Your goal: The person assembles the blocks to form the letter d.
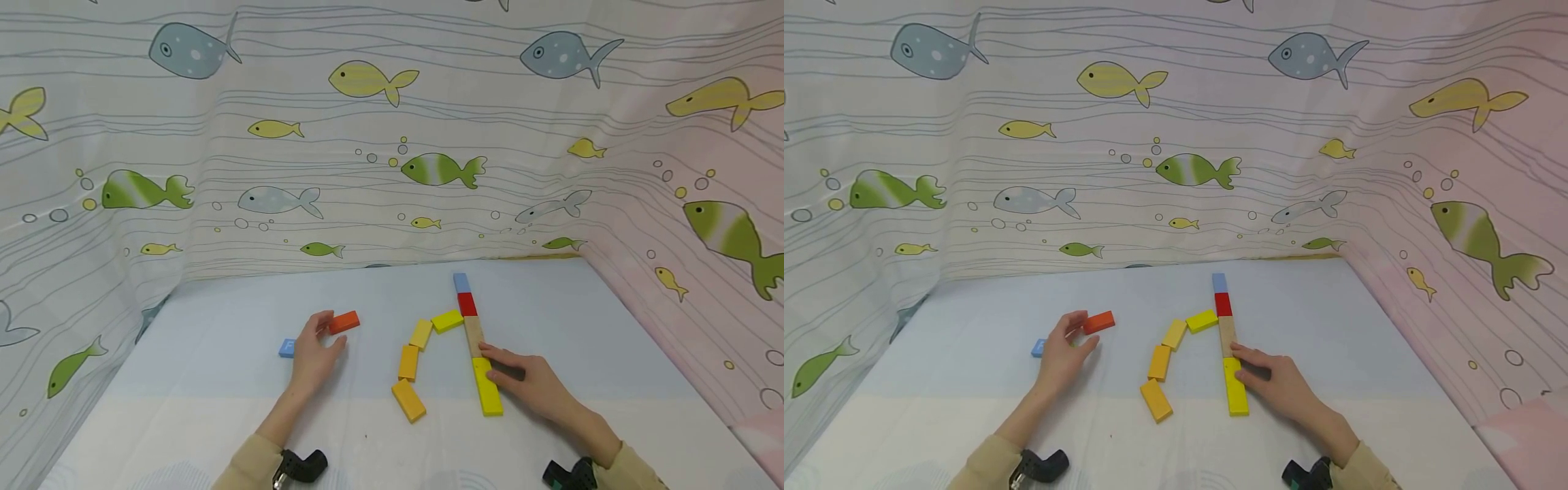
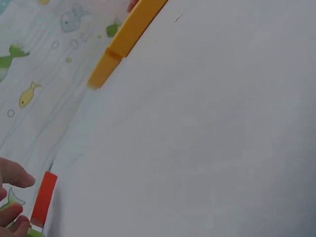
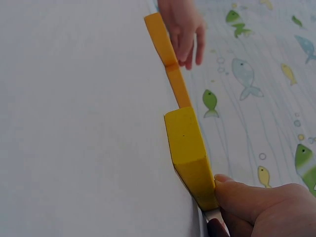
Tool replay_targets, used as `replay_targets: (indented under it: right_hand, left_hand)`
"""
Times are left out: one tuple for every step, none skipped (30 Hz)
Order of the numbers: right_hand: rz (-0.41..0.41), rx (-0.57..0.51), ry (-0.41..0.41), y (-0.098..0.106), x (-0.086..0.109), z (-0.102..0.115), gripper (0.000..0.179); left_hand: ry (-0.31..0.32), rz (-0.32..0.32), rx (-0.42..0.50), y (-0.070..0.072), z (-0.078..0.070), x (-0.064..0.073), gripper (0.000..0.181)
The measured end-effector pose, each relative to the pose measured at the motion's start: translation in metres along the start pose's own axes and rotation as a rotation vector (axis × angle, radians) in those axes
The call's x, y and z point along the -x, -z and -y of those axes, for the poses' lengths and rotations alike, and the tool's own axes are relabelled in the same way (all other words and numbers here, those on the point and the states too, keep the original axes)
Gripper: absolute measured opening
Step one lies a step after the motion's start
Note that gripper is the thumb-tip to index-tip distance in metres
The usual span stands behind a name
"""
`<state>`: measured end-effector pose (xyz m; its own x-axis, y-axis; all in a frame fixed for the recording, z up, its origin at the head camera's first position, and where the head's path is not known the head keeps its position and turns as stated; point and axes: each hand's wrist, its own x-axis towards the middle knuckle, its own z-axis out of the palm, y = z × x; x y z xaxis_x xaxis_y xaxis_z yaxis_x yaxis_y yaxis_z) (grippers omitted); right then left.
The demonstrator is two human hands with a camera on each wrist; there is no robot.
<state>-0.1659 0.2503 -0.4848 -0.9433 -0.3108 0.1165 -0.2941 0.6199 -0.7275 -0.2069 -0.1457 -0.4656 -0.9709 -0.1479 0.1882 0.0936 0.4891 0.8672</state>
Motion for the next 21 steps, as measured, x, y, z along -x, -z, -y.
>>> replay_targets:
  right_hand:
    - [0.000, -0.001, -0.001, 0.000, 0.000, 0.000, 0.048]
    - [0.000, -0.002, -0.002, 0.000, 0.000, 0.000, 0.048]
    - [0.001, -0.007, -0.002, 0.000, 0.000, 0.000, 0.048]
    - [0.001, -0.007, -0.003, 0.000, 0.000, 0.000, 0.048]
    - [0.001, -0.011, -0.003, 0.000, 0.000, 0.000, 0.048]
    - [0.001, -0.012, -0.001, 0.000, 0.000, 0.000, 0.048]
    - [0.001, -0.010, 0.000, 0.000, 0.000, 0.000, 0.048]
    - [0.000, -0.010, 0.001, -0.001, 0.000, -0.001, 0.048]
    - [-0.001, -0.007, 0.003, -0.001, 0.000, -0.001, 0.048]
    - [-0.002, -0.003, 0.004, -0.001, 0.000, -0.001, 0.048]
    - [-0.004, -0.002, 0.005, -0.001, 0.000, -0.001, 0.048]
    - [-0.005, 0.001, 0.006, -0.001, 0.000, -0.001, 0.048]
    - [-0.006, 0.002, 0.008, -0.001, 0.000, -0.002, 0.048]
    - [-0.007, 0.000, 0.010, -0.001, 0.000, -0.002, 0.048]
    - [-0.009, -0.001, 0.013, -0.001, 0.000, -0.002, 0.048]
    - [-0.010, -0.003, 0.015, -0.001, 0.000, -0.002, 0.048]
    - [-0.011, -0.003, 0.019, -0.001, 0.000, -0.002, 0.047]
    - [-0.012, -0.004, 0.021, -0.001, 0.000, -0.003, 0.047]
    - [-0.012, -0.003, 0.023, -0.001, 0.000, -0.003, 0.047]
    - [-0.012, -0.004, 0.024, -0.001, 0.000, -0.003, 0.047]
    - [-0.013, -0.004, 0.025, -0.001, 0.000, -0.003, 0.047]
  left_hand:
    - [0.007, -0.001, -0.010, 0.000, 0.001, -0.001, 0.053]
    - [0.015, 0.003, -0.019, 0.000, 0.001, -0.003, 0.054]
    - [0.023, 0.008, -0.030, 0.001, 0.002, -0.005, 0.054]
    - [0.030, 0.019, -0.044, 0.001, 0.002, -0.007, 0.055]
    - [0.038, 0.031, -0.056, 0.001, 0.002, -0.008, 0.056]
    - [0.046, 0.042, -0.063, 0.001, 0.003, -0.010, 0.056]
    - [0.052, 0.055, -0.069, 0.001, 0.002, -0.012, 0.057]
    - [0.056, 0.068, -0.071, 0.001, 0.002, -0.013, 0.057]
    - [0.059, 0.079, -0.075, 0.001, 0.002, -0.015, 0.057]
    - [0.060, 0.089, -0.079, 0.001, 0.001, -0.016, 0.057]
    - [0.061, 0.096, -0.081, 0.001, 0.001, -0.017, 0.056]
    - [0.060, 0.101, -0.089, 0.000, 0.001, -0.018, 0.056]
    - [0.057, 0.105, -0.097, 0.000, 0.001, -0.019, 0.055]
    - [0.052, 0.108, -0.105, 0.000, 0.001, -0.020, 0.055]
    - [0.049, 0.109, -0.118, -0.001, 0.002, -0.020, 0.054]
    - [0.043, 0.110, -0.126, -0.001, 0.002, -0.021, 0.054]
    - [0.037, 0.109, -0.133, -0.002, 0.003, -0.021, 0.054]
    - [0.030, 0.106, -0.143, -0.002, 0.004, -0.021, 0.054]
    - [0.022, 0.103, -0.148, -0.003, 0.004, -0.021, 0.054]
    - [0.017, 0.101, -0.154, -0.003, 0.004, -0.021, 0.053]
    - [0.013, 0.098, -0.159, -0.004, 0.004, -0.021, 0.053]
